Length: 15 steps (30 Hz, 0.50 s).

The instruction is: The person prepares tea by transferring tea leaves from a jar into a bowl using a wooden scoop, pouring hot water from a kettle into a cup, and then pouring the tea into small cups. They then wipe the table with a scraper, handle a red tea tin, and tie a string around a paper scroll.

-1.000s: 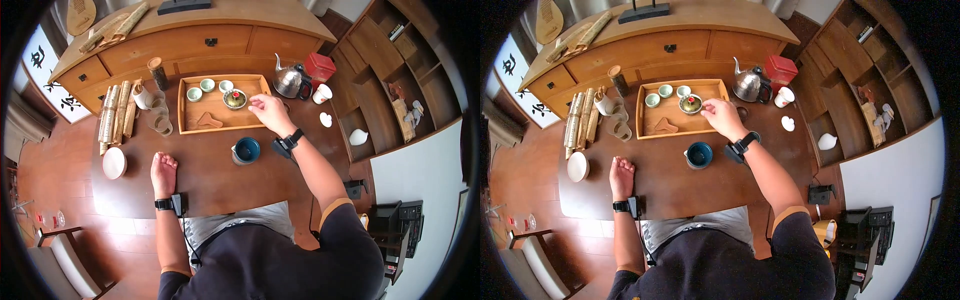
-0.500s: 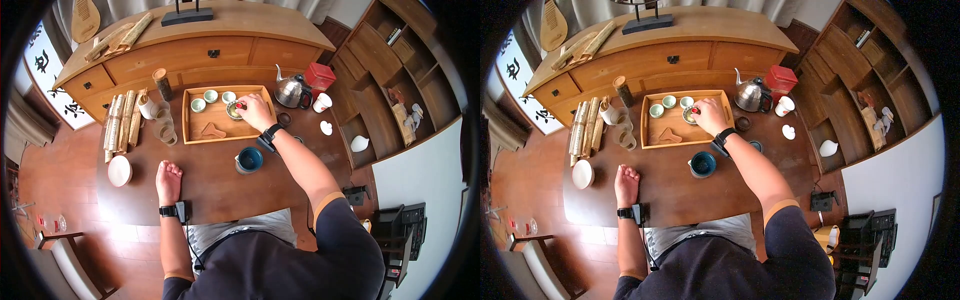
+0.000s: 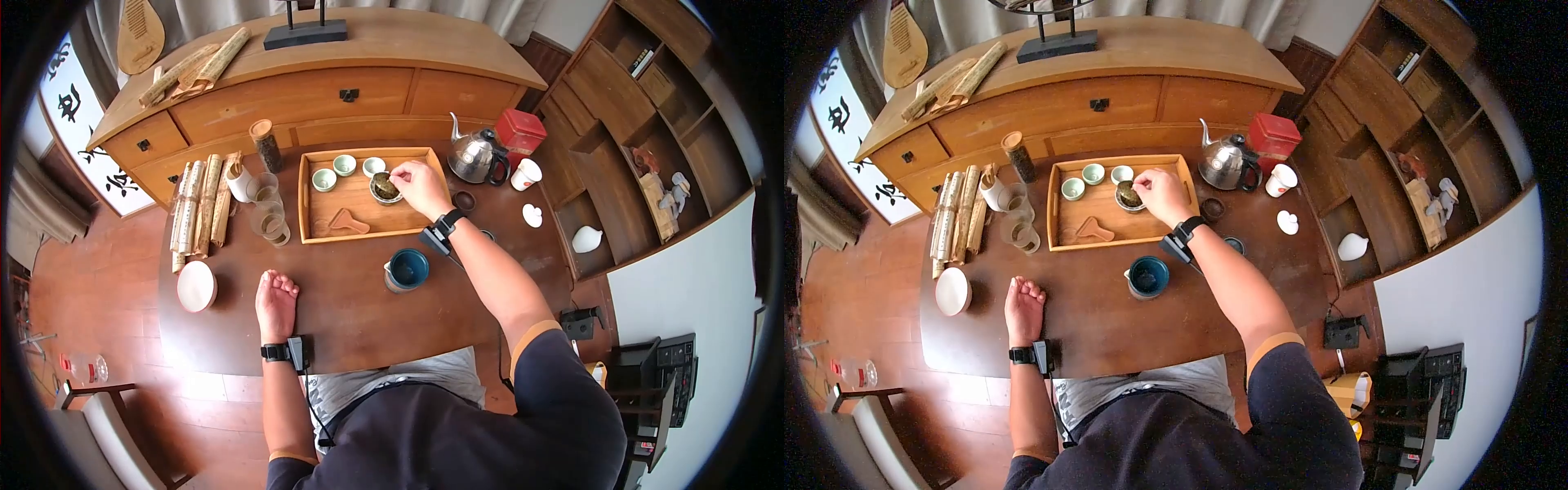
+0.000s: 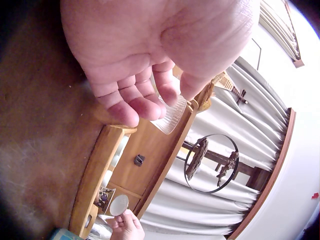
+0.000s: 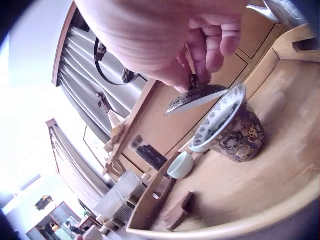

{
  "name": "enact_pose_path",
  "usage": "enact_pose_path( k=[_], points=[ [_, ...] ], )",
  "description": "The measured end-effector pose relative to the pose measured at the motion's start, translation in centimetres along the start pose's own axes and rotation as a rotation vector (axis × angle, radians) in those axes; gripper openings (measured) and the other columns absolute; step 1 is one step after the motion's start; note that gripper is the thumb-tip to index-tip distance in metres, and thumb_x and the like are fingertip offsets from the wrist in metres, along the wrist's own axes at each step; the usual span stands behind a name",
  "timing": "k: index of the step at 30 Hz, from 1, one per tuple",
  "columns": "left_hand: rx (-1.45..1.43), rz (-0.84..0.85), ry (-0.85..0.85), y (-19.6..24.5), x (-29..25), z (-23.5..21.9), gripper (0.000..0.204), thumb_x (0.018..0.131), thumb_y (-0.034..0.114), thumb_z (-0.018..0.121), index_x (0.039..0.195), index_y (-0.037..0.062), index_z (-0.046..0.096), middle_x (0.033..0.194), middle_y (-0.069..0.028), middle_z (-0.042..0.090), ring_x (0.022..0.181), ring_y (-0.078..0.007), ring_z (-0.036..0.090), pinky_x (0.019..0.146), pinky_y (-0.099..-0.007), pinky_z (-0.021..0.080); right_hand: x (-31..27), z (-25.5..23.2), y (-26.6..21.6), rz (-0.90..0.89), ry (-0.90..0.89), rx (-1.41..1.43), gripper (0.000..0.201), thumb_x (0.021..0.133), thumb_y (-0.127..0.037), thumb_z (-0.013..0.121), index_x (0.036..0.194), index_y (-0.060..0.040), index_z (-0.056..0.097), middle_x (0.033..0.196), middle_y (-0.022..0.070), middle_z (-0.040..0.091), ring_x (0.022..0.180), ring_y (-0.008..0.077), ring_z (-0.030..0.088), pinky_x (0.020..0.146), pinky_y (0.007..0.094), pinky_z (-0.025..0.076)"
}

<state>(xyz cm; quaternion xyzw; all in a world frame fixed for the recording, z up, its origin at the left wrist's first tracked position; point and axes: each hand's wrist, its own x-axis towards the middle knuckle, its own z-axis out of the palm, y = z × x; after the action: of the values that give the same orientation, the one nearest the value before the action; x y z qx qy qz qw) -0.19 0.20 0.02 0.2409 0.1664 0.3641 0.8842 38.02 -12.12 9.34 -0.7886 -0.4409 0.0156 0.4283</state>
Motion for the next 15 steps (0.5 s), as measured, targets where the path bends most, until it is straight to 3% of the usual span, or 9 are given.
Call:
enact_pose_path(
  k=[3,7,8,11,12,15],
  points=[
    [-0.006,-0.004,-0.01,0.0,0.0,-0.2,0.02,0.11,0.03,0.056,0.109,0.0111,0.062,0.095,-0.0014,0.063,0.085,-0.0144,0.056,0.081,-0.033,0.048,0.5,-1.0,-0.2,0.147,-0.014,0.123,0.015,0.092,-0.013,0.079,0.099,-0.0003,0.078,0.093,0.0099,0.078,0.085,0.0147,0.073,0.078,0.03,0.058],
    [-0.006,-0.014,0.024,0.1,0.0,0.3,0.02,0.11,0.03,0.056,0.11,0.0112,0.062,0.094,-0.0013,0.063,0.085,-0.0144,0.057,0.081,-0.0329,0.048,1.3,-1.6,1.5,0.282,0.013,0.454,0.017,0.096,-0.016,0.077,0.103,-0.0015,0.078,0.097,0.0046,0.078,0.087,0.0121,0.071,0.079,0.0274,0.056],
    [-0.01,-0.015,0.016,0.1,0.0,0.2,0.02,0.11,0.03,0.056,0.11,0.0113,0.062,0.094,-0.0012,0.063,0.085,-0.0144,0.057,0.082,-0.0329,0.048,1.1,-2.6,0.6,0.433,-0.024,0.512,0.017,0.099,-0.019,0.073,0.105,-0.0031,0.077,0.096,0.0022,0.077,0.085,0.0103,0.069,0.074,0.0245,0.052],
    [-0.017,-0.017,0.0,0.0,0.0,0.0,0.02,0.11,0.03,0.056,0.11,0.0114,0.062,0.094,-0.0009,0.063,0.085,-0.0143,0.057,0.082,-0.0328,0.049,0.9,-2.5,1.8,0.555,-0.04,0.749,0.018,0.1,-0.021,0.072,0.105,-0.0042,0.077,0.095,0.0016,0.076,0.084,0.0079,0.066,0.07,0.0218,0.047],
    [-0.014,-0.013,-0.002,0.0,0.0,0.0,0.02,0.11,0.03,0.056,0.11,0.0115,0.062,0.094,-0.0008,0.063,0.085,-0.0143,0.057,0.082,-0.0328,0.049,0.8,-2.4,2.1,0.549,-0.027,0.662,0.015,0.1,-0.017,0.072,0.103,-0.0027,0.076,0.095,0.0021,0.076,0.083,0.0097,0.067,0.072,0.0239,0.051],
    [-0.014,-0.008,0.001,0.0,0.0,0.1,0.02,0.11,0.03,0.056,0.11,0.0114,0.062,0.094,-0.0007,0.063,0.086,-0.0141,0.058,0.082,-0.0326,0.049,0.7,-0.6,3.2,0.227,0.012,0.4,0.014,0.096,-0.013,0.074,0.1,-0.0003,0.076,0.099,0.0056,0.077,0.083,0.0124,0.068,0.073,0.031,0.054]
  ],
)
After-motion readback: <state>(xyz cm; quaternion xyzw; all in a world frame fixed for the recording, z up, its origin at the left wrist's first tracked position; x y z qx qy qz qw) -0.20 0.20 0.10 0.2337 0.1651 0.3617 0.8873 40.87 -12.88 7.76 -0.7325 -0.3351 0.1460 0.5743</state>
